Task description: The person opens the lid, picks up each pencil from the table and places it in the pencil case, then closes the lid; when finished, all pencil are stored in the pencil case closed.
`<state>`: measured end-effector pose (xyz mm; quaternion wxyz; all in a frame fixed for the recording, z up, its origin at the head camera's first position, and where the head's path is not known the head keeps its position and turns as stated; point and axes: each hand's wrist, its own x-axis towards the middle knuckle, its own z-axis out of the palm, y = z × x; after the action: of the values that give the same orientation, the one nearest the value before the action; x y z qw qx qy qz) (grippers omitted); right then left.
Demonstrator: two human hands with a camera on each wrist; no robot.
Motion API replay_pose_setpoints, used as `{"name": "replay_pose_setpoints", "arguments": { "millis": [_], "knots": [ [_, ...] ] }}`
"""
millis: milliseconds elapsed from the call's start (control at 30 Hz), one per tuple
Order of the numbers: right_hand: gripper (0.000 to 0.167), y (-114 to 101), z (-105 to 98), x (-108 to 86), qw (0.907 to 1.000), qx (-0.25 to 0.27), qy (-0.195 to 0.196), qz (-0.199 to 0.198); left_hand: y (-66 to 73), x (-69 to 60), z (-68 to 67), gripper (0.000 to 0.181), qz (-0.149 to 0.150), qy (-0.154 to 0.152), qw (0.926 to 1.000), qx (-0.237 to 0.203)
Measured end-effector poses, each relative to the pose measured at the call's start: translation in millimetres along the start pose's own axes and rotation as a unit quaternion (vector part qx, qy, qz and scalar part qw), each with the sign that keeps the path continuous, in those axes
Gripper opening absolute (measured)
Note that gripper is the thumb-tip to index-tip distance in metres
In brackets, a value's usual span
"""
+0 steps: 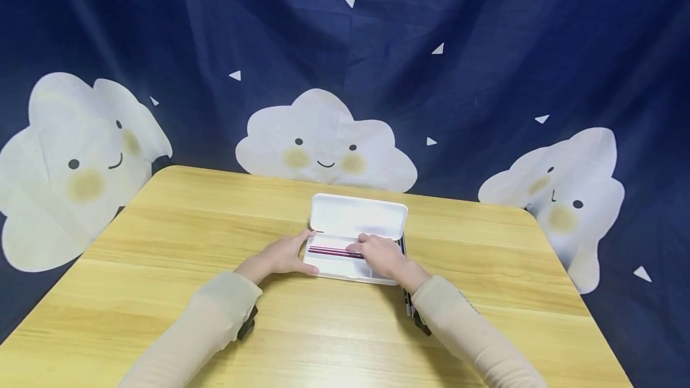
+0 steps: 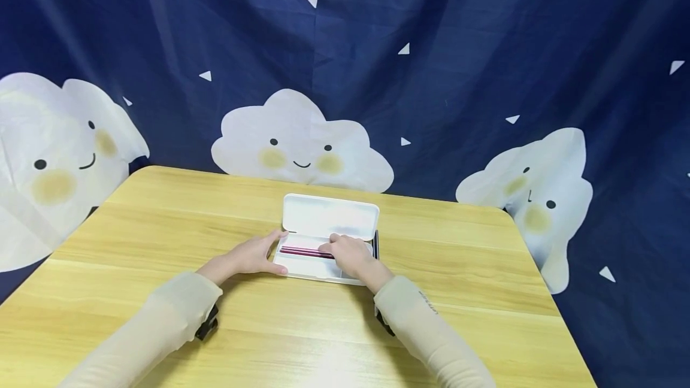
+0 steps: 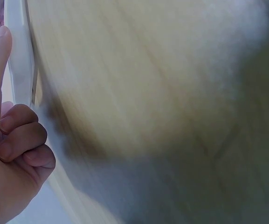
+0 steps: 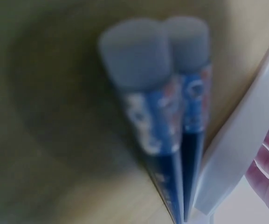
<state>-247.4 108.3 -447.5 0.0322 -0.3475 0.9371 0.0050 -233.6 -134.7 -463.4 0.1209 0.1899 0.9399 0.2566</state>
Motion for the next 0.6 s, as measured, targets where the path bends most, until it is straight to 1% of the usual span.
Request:
{"name": "replay_pose_setpoints", "arguments": {
  "millis": [133,233,433,533,600],
  "knots": [
    [0.05,2,1,-0.8,0.9998,0.022,-0.002,0.0,-0.9,-0.1,0.2,0.095,0.002,0.001,1.0,0.003],
    [0.051,4,1,-2.9,0.999,0.043,0.005,-0.014,-1.2,-0.4,0.1,0.095,0.005,0.001,1.0,0.004],
    [0.038,9,1,-8.1,0.9933,0.094,0.037,-0.056,-1.1,-2.9,-1.7,0.094,0.005,0.004,1.0,0.001],
    [0.034,11,1,-12.0,0.9912,0.101,0.048,-0.07,-1.0,-3.0,-1.7,0.094,0.009,0.004,0.9999,0.001],
    [0.035,12,2,-14.4,0.9906,0.102,0.052,-0.075,-1.0,-2.6,-1.5,0.094,0.013,0.005,0.9999,0.001]
  ]
}}
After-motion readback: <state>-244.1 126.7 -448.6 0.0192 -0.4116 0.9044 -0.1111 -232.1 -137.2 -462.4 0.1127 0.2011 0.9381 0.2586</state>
